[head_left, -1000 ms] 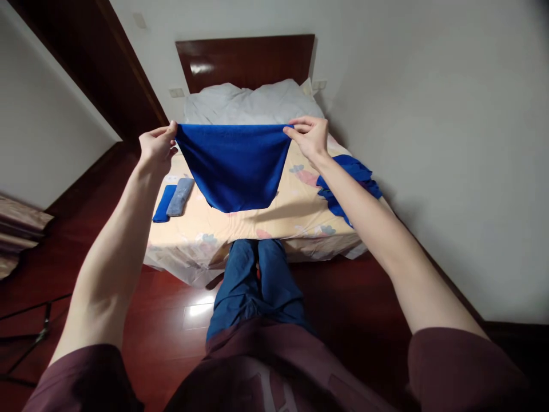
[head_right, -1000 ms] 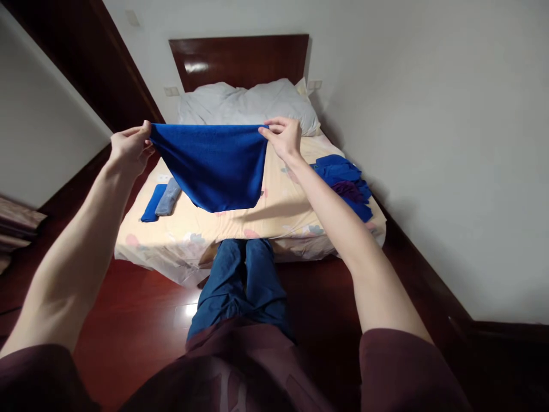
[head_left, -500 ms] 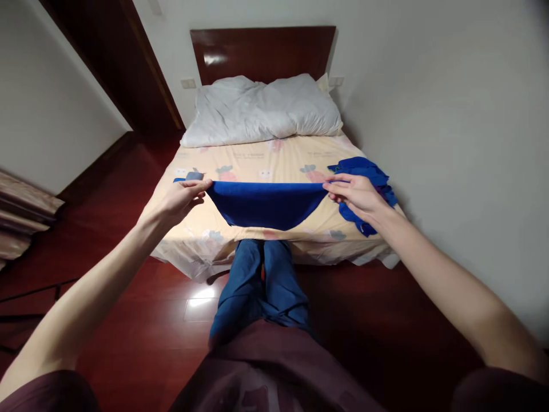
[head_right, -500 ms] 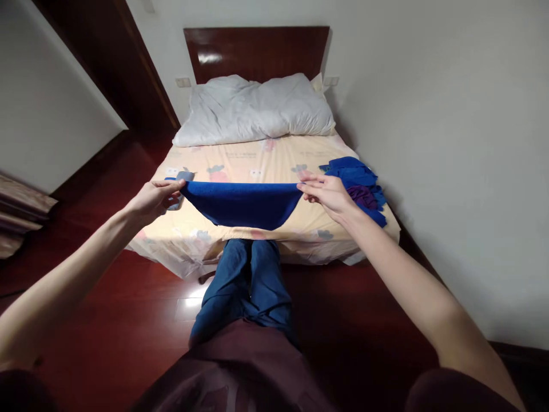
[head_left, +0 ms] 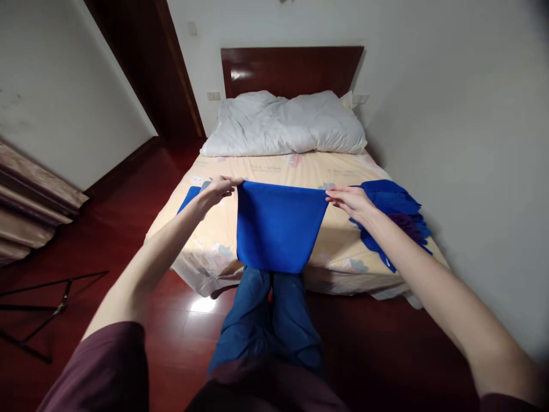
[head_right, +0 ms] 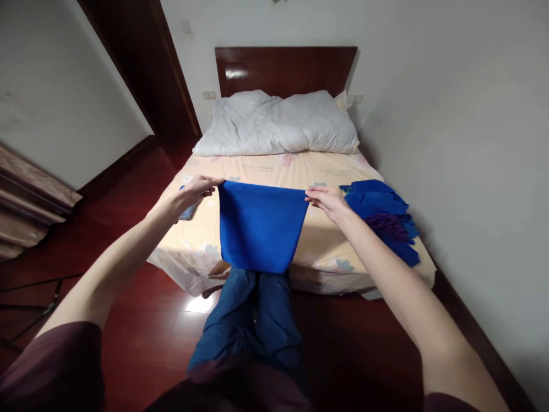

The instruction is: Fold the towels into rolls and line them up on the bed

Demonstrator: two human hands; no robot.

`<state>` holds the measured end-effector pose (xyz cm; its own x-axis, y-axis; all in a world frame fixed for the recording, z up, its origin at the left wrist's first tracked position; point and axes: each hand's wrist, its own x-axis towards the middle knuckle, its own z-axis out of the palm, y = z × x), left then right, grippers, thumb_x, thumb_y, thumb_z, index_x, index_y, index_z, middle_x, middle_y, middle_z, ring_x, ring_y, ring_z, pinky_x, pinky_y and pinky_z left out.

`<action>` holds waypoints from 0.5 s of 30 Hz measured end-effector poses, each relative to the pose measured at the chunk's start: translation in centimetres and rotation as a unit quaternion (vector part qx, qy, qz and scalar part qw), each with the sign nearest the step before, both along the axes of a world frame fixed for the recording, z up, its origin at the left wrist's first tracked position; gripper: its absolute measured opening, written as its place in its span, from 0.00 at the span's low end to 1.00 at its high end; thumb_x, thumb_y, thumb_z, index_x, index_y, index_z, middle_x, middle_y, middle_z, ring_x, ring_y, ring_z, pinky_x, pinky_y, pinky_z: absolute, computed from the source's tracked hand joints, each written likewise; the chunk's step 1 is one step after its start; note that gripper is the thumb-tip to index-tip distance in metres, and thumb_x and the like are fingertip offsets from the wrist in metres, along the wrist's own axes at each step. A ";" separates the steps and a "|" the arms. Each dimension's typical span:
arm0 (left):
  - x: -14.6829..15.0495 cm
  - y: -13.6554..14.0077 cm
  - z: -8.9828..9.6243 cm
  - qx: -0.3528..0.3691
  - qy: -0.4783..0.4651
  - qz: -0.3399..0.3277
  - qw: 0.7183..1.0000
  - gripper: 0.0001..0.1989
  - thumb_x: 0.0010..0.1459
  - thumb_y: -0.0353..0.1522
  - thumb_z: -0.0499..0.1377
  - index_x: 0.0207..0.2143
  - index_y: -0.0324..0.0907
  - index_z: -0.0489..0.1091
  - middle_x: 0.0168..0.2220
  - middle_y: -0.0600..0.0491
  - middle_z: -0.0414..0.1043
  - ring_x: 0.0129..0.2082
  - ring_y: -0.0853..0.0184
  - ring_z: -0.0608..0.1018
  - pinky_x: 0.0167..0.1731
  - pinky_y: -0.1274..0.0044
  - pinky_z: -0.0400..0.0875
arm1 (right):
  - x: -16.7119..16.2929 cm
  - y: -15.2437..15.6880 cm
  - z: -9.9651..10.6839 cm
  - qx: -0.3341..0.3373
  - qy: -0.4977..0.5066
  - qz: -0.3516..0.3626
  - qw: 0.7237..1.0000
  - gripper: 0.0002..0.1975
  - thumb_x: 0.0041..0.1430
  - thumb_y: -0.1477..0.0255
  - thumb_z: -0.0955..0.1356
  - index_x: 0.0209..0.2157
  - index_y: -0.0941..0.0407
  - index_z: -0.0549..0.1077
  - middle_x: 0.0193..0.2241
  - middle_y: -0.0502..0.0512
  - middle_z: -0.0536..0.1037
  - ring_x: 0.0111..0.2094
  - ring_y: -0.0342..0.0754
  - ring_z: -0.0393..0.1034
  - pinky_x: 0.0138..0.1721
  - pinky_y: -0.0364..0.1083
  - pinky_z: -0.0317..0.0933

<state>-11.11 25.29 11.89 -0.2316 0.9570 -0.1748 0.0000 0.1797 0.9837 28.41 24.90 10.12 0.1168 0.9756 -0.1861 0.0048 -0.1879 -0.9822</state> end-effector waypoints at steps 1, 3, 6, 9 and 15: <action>0.0 1.3 0.3 0.029 0.005 0.002 1.000 0.14 0.42 0.29 0.78 0.21 0.41 0.73 0.21 0.51 0.69 0.21 0.69 0.68 0.23 0.75 0.63 | -0.6 1.2 0.0 0.018 0.007 -0.009 1.000 0.12 0.47 0.80 0.80 0.30 0.58 0.76 0.22 0.52 0.80 0.24 0.41 0.77 0.23 0.35 0.69; -0.1 3.3 1.0 0.098 0.018 -0.001 0.995 0.13 0.43 0.30 0.77 0.22 0.40 0.74 0.21 0.52 0.69 0.21 0.71 0.66 0.23 0.76 0.61 | -1.6 3.0 0.1 0.075 0.023 -0.024 0.997 0.12 0.48 0.78 0.80 0.31 0.57 0.76 0.23 0.51 0.80 0.26 0.41 0.78 0.26 0.35 0.70; -0.8 4.7 1.3 0.180 0.034 0.005 0.983 0.12 0.45 0.33 0.76 0.26 0.40 0.76 0.20 0.54 0.67 0.22 0.71 0.65 0.25 0.77 0.62 | -2.2 4.5 -0.3 0.160 0.030 -0.039 0.986 0.14 0.48 0.74 0.80 0.34 0.56 0.75 0.27 0.50 0.80 0.29 0.42 0.79 0.28 0.36 0.71; -1.7 4.0 -0.5 0.216 0.050 0.007 0.975 0.13 0.44 0.36 0.76 0.27 0.41 0.76 0.22 0.53 0.70 0.25 0.68 0.69 0.28 0.76 0.64 | -2.2 4.5 -2.7 0.197 0.024 -0.041 0.979 0.18 0.46 0.70 0.81 0.36 0.55 0.74 0.29 0.49 0.80 0.30 0.43 0.78 0.30 0.38 0.72; -2.8 -1.4 -11.4 0.160 0.168 -0.036 0.972 0.15 0.41 0.41 0.75 0.24 0.41 0.78 0.30 0.48 0.78 0.35 0.62 0.76 0.35 0.75 0.67 | -3.6 -0.4 -14.3 0.127 0.013 -0.039 0.991 0.21 0.39 0.65 0.81 0.33 0.55 0.74 0.26 0.50 0.78 0.28 0.44 0.75 0.31 0.41 0.70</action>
<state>-13.92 23.91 0.46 -0.1543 0.9658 0.2085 0.3319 -0.1481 0.9316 24.82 24.54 -4.21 0.1921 0.9796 0.0597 -0.0260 0.0659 -0.9975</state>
